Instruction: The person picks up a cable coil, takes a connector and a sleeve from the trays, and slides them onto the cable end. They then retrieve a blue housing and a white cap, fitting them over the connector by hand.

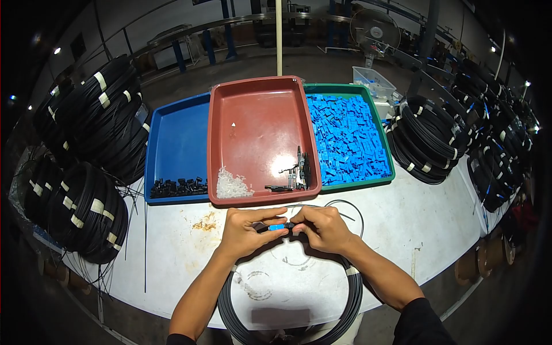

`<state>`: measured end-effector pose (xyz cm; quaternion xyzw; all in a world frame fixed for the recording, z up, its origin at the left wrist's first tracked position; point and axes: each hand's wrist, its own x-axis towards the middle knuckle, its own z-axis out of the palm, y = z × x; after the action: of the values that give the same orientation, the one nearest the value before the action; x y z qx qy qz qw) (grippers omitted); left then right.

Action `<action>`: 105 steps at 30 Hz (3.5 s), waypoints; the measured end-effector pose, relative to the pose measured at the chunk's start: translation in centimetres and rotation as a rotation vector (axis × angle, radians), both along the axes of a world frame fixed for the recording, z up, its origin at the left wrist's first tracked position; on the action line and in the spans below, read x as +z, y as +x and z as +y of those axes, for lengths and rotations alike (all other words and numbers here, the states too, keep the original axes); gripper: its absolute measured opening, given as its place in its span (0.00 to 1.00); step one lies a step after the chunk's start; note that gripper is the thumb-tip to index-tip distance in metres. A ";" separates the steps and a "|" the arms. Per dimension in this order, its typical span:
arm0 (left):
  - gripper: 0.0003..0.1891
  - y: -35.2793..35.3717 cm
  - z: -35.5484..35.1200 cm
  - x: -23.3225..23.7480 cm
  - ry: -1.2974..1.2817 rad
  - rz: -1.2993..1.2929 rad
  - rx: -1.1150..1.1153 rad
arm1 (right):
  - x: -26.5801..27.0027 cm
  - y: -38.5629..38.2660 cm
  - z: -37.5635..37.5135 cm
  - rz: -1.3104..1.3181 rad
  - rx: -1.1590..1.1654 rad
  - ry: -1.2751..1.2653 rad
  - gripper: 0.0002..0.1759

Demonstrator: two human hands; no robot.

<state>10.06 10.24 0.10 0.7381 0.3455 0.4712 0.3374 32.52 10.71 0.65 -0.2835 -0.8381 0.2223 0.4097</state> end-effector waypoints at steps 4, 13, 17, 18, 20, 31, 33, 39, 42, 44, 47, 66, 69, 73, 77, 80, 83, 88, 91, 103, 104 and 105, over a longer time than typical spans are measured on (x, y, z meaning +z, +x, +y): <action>0.24 0.0 -0.1 0.7 -0.010 0.032 0.010 | 0.0 0.1 0.2 0.001 0.011 0.002 0.08; 0.20 0.1 0.2 0.4 0.012 0.009 -0.014 | -0.1 0.0 0.2 0.010 0.014 0.007 0.08; 0.19 0.2 0.1 0.6 0.006 0.006 -0.004 | -0.2 0.0 0.4 0.006 -0.005 0.050 0.08; 0.19 0.2 0.1 0.5 0.042 0.019 0.000 | -0.3 0.0 0.4 0.008 -0.005 0.056 0.08; 0.19 0.2 0.1 0.6 0.086 0.030 0.007 | -0.2 -0.1 0.3 0.028 -0.001 0.050 0.08; 0.16 0.3 -0.1 0.7 0.159 0.035 0.080 | 0.0 -0.2 0.1 0.009 -0.028 0.064 0.07; 0.14 0.1 -0.3 0.8 0.090 -0.019 0.091 | 0.0 -0.2 0.1 0.028 -0.060 0.135 0.08; 0.12 0.1 0.0 0.7 0.132 0.016 0.074 | -0.5 0.0 0.4 0.021 -0.047 0.242 0.10; 0.10 -0.2 -0.1 0.6 0.151 0.038 0.078 | -0.3 -0.1 0.2 0.035 -0.055 0.223 0.10; 0.09 -0.1 -0.2 0.6 0.158 0.055 0.077 | -0.3 -0.1 0.2 0.045 -0.051 0.216 0.09; 0.08 0.2 -0.3 0.9 0.350 0.114 0.068 | -0.4 -0.1 0.1 0.028 -0.036 0.172 0.09; 0.06 1.0 -0.9 0.7 0.217 0.049 0.072 | 0.3 0.1 0.1 -0.094 -0.020 0.560 0.12; 0.06 1.2 -0.9 0.9 0.246 0.062 0.089 | 0.2 -0.1 0.1 -0.078 -0.033 0.543 0.12; 0.07 1.2 -0.8 0.9 0.337 0.056 0.086 | 0.3 0.0 0.1 -0.082 -0.053 0.555 0.11; 0.09 0.9 -0.5 1.4 0.542 0.169 0.024 | -0.6 -0.1 0.0 0.031 -0.007 0.168 0.09; 0.10 0.4 -0.4 1.2 0.624 0.251 -0.017 | -0.2 0.0 -0.1 0.068 0.035 -0.160 0.08; 0.08 0.4 -0.7 1.0 0.536 0.211 -0.019 | -0.4 0.0 -0.2 0.011 0.049 -0.135 0.11; 0.08 0.8 -1.2 0.6 0.127 0.015 0.051 | 0.2 0.2 -0.1 -0.123 0.056 0.407 0.11; 0.09 0.8 -1.0 1.3 0.416 0.158 0.015 | -0.6 0.1 -0.1 -0.043 0.051 0.231 0.10; 0.08 1.1 -1.3 1.3 0.403 0.151 0.031 | -0.1 0.3 0.1 -0.122 0.068 0.240 0.12; 0.08 1.0 -1.2 1.3 0.405 0.154 0.030 | -0.7 0.0 -0.3 -0.021 0.004 -0.054 0.10; 0.09 0.8 -1.0 1.0 0.545 0.229 0.020 | -0.5 0.0 -0.3 -0.017 0.003 -0.052 0.10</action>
<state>10.84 9.26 1.13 0.8464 0.2494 0.4635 0.0808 32.51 10.44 0.14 -0.2948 -0.8360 0.2421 0.3945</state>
